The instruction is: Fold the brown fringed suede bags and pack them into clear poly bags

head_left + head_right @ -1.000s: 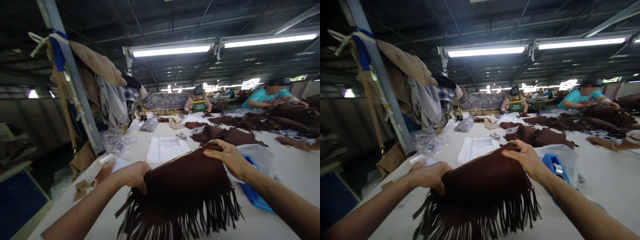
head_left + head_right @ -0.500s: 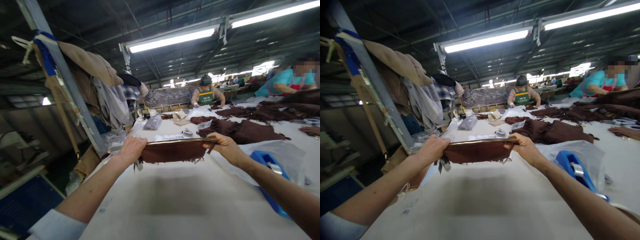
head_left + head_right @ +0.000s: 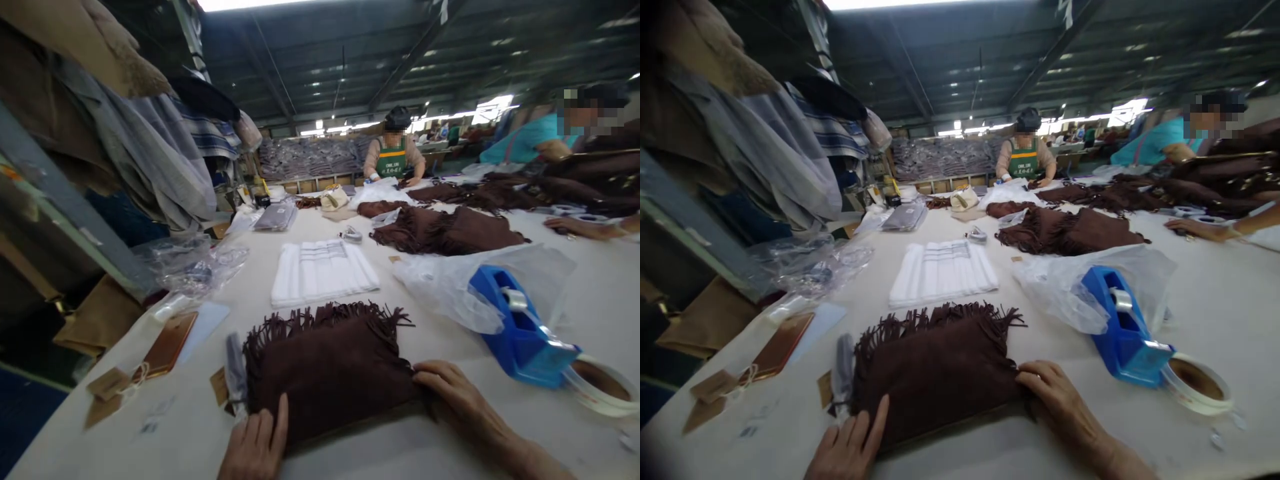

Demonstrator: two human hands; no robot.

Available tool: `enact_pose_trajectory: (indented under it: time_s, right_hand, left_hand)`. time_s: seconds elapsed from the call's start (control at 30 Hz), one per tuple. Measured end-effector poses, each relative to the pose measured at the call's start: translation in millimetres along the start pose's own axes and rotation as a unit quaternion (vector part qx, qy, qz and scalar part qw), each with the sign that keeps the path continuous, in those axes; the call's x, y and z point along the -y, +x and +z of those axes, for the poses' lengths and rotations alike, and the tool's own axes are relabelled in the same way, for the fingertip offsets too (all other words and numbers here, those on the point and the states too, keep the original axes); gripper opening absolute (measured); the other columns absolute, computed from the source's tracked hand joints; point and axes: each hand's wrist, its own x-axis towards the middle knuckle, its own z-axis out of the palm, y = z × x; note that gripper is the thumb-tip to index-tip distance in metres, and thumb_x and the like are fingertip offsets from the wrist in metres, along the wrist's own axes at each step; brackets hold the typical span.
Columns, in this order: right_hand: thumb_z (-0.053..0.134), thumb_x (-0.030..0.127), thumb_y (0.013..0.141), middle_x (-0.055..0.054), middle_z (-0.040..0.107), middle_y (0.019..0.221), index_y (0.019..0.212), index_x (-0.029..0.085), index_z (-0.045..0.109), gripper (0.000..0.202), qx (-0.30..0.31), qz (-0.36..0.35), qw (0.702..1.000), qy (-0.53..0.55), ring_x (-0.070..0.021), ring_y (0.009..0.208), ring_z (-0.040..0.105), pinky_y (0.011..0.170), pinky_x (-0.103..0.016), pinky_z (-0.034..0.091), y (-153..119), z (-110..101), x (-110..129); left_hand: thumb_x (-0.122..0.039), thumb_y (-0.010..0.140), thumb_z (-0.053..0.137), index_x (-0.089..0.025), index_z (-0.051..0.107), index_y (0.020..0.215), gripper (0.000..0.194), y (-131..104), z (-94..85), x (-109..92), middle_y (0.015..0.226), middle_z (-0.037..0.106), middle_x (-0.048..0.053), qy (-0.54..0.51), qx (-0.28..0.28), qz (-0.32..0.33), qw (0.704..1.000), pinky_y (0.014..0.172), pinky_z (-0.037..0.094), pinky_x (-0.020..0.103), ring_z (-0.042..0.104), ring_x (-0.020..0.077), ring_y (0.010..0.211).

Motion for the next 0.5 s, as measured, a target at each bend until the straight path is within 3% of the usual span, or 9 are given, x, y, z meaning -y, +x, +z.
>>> enact_pose_trajectory:
  time_s: [0.1,0.13,0.2,0.3,0.33,0.4,0.5]
  right_hand:
    - [0.043,0.011,0.077,-0.009,0.065,0.108,0.103,0.027,0.064,0.037,-0.123,0.068,0.989,-0.050,-0.0233,0.096,0.063,0.078,-0.036,0.055,0,-10,15]
    - [0.042,0.011,0.078,-0.009,0.063,0.113,0.107,0.027,0.062,0.039,-0.137,0.083,0.986,-0.047,-0.0233,0.101,0.062,0.082,-0.036,0.054,4,-12,26]
    - [0.041,0.012,0.081,-0.008,0.060,0.120,0.118,0.026,0.056,0.042,-0.092,0.090,0.992,0.008,-0.0202,0.108,0.058,0.090,-0.032,0.051,19,-12,54]
    - [0.039,0.023,0.089,-0.008,0.054,0.130,0.130,0.022,0.048,0.042,0.065,0.073,0.991,0.092,-0.0187,0.118,0.050,0.098,-0.032,0.045,47,10,85]
    - [0.040,0.029,0.089,-0.010,0.050,0.133,0.131,0.019,0.046,0.044,0.106,0.083,0.987,0.090,-0.0207,0.122,0.047,0.100,-0.035,0.042,56,20,85]
    - [0.045,0.039,0.087,-0.012,0.047,0.135,0.130,0.015,0.048,0.049,0.129,0.144,0.981,0.033,-0.0243,0.125,0.043,0.103,-0.041,0.038,68,38,69]
    - [0.042,0.038,0.085,-0.019,0.051,0.131,0.123,0.010,0.053,0.048,0.041,0.283,0.954,-0.087,-0.0320,0.125,0.041,0.103,-0.057,0.028,70,40,18]
  left_hand:
    - [-0.021,0.086,0.038,-0.021,0.053,0.122,0.039,17,-2.4,-17,0.107,0.062,0.011,-0.088,-0.073,0.000,0.993,0.084,0.039,0.041,0.053,0.0255,0.104]
    - [-0.023,0.087,0.037,-0.022,0.052,0.124,0.040,26,-1.8,-23,0.115,0.060,0.011,-0.128,-0.102,0.020,0.986,0.092,0.036,0.043,0.048,0.0263,0.113]
    - [-0.024,0.087,0.038,-0.022,0.051,0.124,0.039,43,2.1,-37,0.124,0.056,0.009,-0.185,-0.134,0.050,0.972,0.103,0.028,0.046,0.041,0.0264,0.123]
    - [-0.026,0.087,0.041,-0.019,0.050,0.125,0.040,57,13.0,-50,0.132,0.050,0.009,-0.203,-0.114,0.052,0.971,0.109,0.019,0.046,0.035,0.0263,0.128]
    - [-0.027,0.087,0.041,-0.019,0.049,0.126,0.041,58,16.9,-51,0.134,0.048,0.009,-0.204,-0.107,0.052,0.972,0.110,0.017,0.046,0.034,0.0263,0.129]
    - [-0.029,0.087,0.041,-0.019,0.048,0.127,0.041,55,23.6,-51,0.138,0.043,0.009,-0.205,-0.105,0.064,0.971,0.110,0.018,0.045,0.032,0.0264,0.130]
    - [-0.031,0.088,0.040,-0.020,0.047,0.128,0.042,50,27.0,-48,0.143,0.038,0.007,-0.204,-0.111,0.076,0.970,0.108,0.022,0.042,0.031,0.0262,0.131]
